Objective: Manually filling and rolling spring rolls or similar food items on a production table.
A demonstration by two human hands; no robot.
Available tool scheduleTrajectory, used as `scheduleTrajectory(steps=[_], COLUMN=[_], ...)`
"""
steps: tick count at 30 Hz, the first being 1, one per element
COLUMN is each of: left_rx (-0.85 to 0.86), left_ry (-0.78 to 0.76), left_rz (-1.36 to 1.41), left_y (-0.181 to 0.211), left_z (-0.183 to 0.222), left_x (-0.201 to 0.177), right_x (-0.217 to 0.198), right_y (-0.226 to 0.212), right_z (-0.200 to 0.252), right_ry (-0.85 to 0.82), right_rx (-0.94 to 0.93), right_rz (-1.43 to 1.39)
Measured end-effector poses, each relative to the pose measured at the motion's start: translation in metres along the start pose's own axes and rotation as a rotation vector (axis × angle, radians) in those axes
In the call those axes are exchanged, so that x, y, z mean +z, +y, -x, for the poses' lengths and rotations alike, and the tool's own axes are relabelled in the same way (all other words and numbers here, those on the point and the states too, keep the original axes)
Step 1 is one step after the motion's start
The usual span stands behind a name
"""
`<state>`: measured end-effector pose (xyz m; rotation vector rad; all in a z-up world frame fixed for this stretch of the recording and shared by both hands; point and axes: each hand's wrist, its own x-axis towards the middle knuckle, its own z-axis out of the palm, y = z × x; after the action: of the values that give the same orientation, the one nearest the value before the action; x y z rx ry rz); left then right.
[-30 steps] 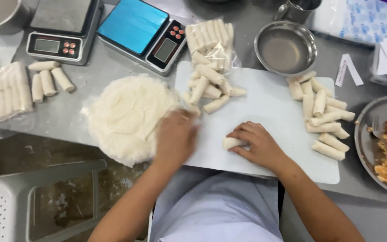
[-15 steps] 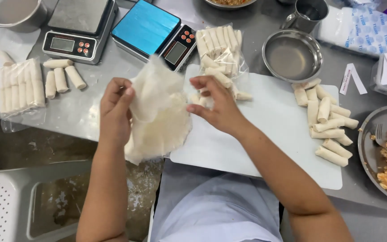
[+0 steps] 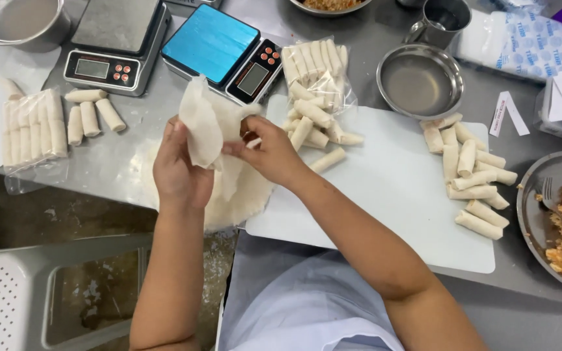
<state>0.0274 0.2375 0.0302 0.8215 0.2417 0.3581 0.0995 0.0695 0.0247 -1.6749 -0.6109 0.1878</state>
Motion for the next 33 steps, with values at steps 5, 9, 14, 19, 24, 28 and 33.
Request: scheduleTrajectory(steps=[5, 9, 14, 19, 24, 28, 33], left_rx=[0.06, -0.018, -0.378, -0.479, -0.408, -0.377, -0.187], left_ry=[0.127, 0.166, -0.091, -0.369, -0.543, -0.629, -0.633], left_rz=[0.137, 0.119, 0.05, -0.13, -0.443, -0.526, -0.957], left_y=[0.06, 0.084, 0.017, -0.013, -0.05, -0.07, -0.072], left_z=[0.005, -0.001, 0.038, 0.054, 0.062, 0.074, 0.09], left_x=[-0.01, -0.035, 0.036, 0.064, 0.07, 0.076, 0.11], right_x=[-0.022, -0.062, -0.067, -0.116, -0.166, -0.189, -0.235], right_y=[0.022, -0.009, -0.08, -0.049, -0.048, -0.076, -0.057], right_z=[-0.011, -0.009, 0.009, 0.037, 0.092, 0.132, 0.161], right_ry=[0.08, 0.076, -0.137, -0.031, -0.128, -0.245, 0.06], right_rx=[0.032, -0.136, -0.405, -0.276, 0.325, 0.429, 0.377], right_rz=[0.207, 0.851, 0.274, 0.253, -0.178, 0.245, 0.127])
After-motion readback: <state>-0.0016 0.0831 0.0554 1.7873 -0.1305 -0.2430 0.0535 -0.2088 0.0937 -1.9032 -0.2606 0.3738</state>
